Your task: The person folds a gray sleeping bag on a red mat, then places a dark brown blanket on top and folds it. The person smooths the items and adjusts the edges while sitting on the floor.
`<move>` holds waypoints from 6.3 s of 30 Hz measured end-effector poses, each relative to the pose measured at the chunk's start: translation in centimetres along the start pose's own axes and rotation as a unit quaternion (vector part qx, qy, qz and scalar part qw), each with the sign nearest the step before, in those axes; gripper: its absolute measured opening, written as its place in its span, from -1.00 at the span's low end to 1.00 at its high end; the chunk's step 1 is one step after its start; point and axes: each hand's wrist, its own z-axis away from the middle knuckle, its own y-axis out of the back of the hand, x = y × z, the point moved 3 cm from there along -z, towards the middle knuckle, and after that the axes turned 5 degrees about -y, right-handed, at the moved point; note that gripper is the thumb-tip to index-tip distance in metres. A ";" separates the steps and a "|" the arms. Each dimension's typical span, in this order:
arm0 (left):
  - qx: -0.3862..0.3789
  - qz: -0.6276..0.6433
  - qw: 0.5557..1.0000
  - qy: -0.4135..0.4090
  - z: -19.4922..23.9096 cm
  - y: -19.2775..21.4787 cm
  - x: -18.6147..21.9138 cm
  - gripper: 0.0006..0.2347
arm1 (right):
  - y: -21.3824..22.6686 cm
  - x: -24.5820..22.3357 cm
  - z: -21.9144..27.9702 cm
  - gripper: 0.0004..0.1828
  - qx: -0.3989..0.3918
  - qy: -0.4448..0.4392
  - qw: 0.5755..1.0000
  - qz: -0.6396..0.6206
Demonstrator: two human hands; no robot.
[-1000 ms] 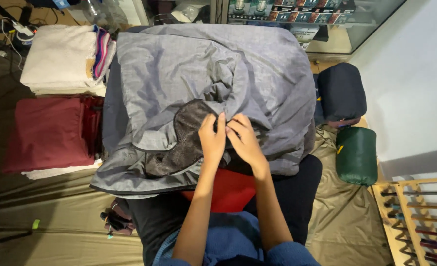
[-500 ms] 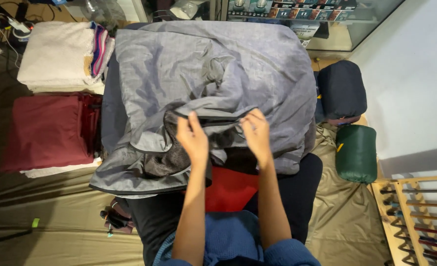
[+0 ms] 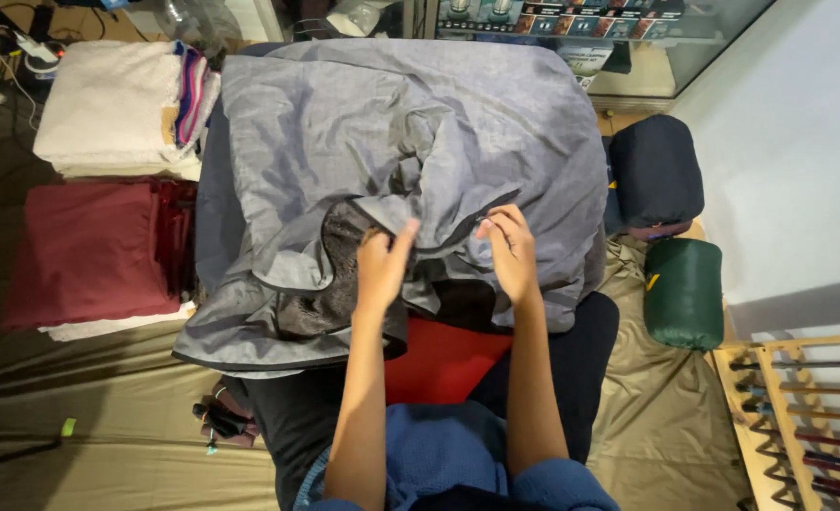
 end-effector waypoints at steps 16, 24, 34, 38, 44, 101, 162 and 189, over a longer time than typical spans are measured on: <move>-0.035 0.199 0.978 -0.055 1.0 -6.3 1.7 -0.77 | -0.6 -4.5 0.8 -0.71 -0.043 0.057 0.995 -0.075; 0.032 0.153 0.966 -0.206 1.0 -5.7 3.3 -0.85 | -2.1 -3.5 1.3 -0.75 -0.090 0.097 0.990 -0.042; 0.205 0.076 0.962 -0.165 1.5 -5.1 1.8 -0.79 | -3.1 -5.6 1.9 -0.73 -0.075 0.151 0.984 -0.051; 0.252 0.012 0.952 -0.175 1.9 -4.9 2.0 -0.82 | -2.7 -6.5 2.0 -0.69 -0.056 0.152 0.984 -0.072; 0.288 -0.022 0.940 -0.183 1.6 -4.4 2.1 -0.82 | -2.1 -6.1 1.7 -0.63 -0.028 0.132 0.987 -0.083; 0.325 -0.590 0.738 0.046 -4.4 29.3 -26.5 -0.86 | -5.6 19.2 4.1 -0.96 -0.003 0.018 0.988 0.156; 0.242 0.541 0.771 0.232 3.6 17.5 -24.0 -0.74 | 8.3 16.3 8.0 -0.16 0.129 -0.514 0.813 -0.241; 0.311 -0.032 0.776 0.548 11.3 21.7 -35.3 -0.35 | 22.1 35.1 14.7 -0.49 0.176 -0.433 0.858 0.212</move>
